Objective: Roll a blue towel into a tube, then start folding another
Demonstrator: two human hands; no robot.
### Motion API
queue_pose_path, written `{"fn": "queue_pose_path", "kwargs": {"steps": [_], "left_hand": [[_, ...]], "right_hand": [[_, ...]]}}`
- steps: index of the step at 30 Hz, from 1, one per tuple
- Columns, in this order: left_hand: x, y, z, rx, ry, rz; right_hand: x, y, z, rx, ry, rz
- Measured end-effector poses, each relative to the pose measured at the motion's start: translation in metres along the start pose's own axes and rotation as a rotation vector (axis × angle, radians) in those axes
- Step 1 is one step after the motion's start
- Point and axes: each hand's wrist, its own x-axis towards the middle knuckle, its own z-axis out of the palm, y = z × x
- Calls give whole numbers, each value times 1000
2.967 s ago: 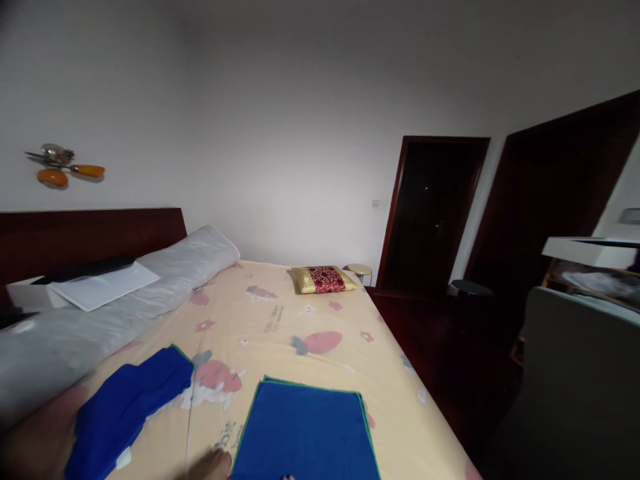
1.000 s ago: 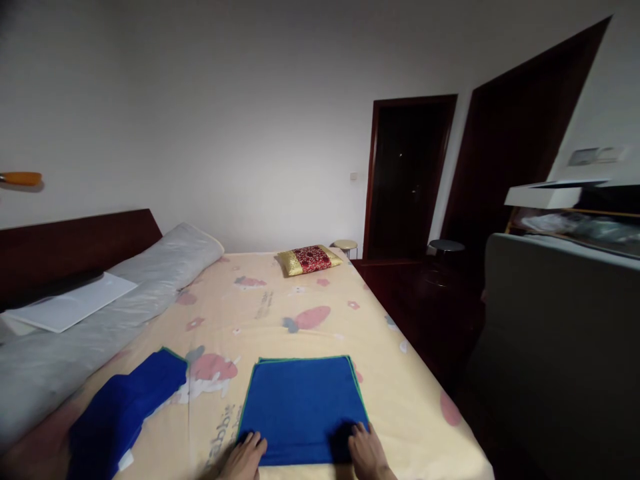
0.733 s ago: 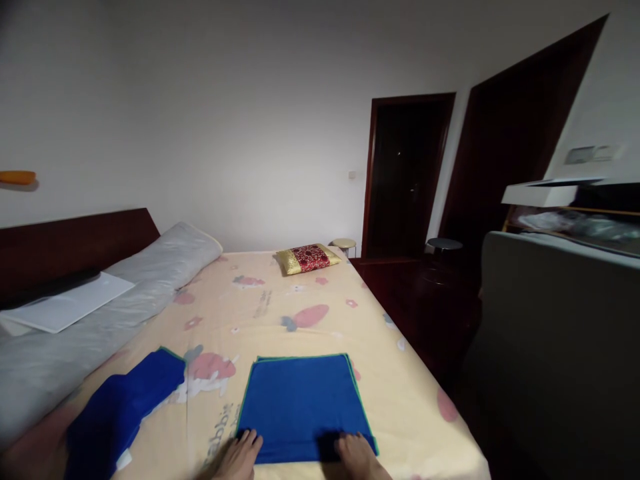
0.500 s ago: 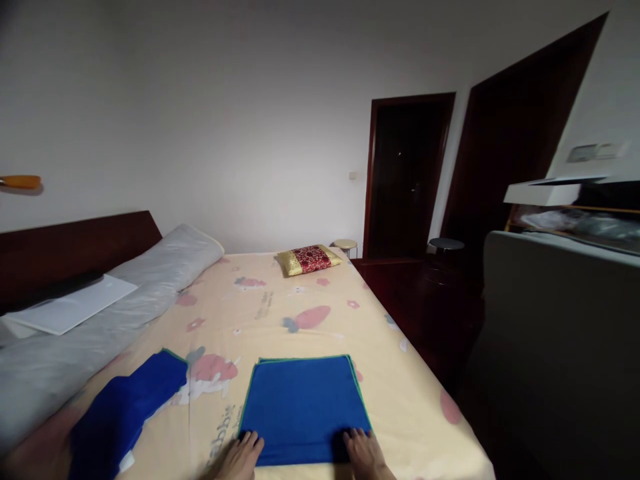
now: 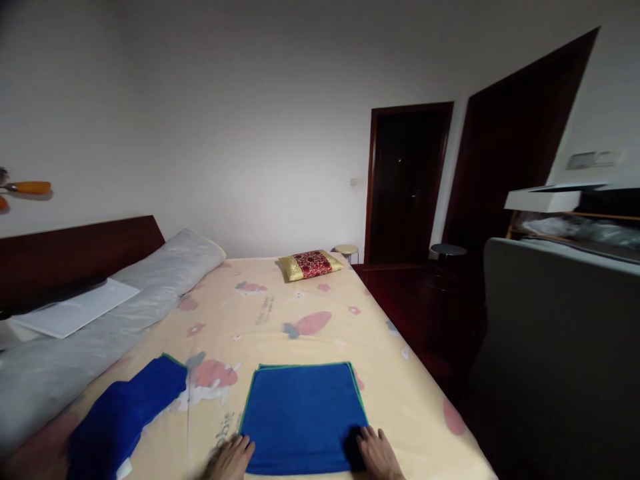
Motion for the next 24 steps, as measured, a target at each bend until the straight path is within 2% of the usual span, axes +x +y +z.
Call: {"fn": "queue_pose_path", "kwargs": {"steps": [7, 13, 19, 24], "left_hand": [[-3, -23, -7, -65, 82, -38], [-1, -38, -6, -112, 142, -41], [2, -44, 2, -111, 129, 1], [1, -46, -2, -101, 101, -24]], "right_hand": [[-1, 7, -19, 35, 55, 88], [-2, 13, -19, 44, 66, 112], [-3, 17, -11, 28, 51, 86], [-3, 22, -9, 23, 46, 84]]}}
